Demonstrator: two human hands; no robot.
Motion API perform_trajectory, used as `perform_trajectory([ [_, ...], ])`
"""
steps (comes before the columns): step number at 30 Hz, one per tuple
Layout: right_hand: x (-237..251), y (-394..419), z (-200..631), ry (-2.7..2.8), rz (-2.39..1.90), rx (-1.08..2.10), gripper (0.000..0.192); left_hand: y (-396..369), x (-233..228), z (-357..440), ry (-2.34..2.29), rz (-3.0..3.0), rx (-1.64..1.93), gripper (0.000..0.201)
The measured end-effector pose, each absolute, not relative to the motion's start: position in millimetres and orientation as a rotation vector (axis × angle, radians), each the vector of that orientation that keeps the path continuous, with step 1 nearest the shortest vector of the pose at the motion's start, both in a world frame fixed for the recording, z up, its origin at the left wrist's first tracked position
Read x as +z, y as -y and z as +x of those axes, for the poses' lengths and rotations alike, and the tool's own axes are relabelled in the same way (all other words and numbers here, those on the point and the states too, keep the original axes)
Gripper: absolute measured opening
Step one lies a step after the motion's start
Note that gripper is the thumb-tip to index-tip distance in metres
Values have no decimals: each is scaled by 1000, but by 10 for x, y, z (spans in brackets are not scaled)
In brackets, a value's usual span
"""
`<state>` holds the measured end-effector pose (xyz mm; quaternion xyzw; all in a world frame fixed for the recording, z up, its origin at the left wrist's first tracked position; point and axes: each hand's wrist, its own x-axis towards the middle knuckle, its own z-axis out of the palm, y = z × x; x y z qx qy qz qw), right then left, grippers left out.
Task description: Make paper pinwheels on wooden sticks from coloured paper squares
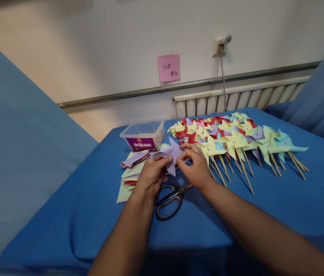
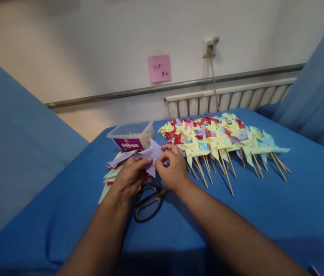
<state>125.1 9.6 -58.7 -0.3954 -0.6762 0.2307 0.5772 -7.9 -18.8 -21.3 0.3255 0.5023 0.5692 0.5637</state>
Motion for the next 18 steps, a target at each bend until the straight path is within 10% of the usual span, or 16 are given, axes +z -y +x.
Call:
perform_trajectory([
  [18, -592, -86, 1236, 1575, -942, 560, 15, 203, -193, -70, -1216, 794, 1309, 17],
])
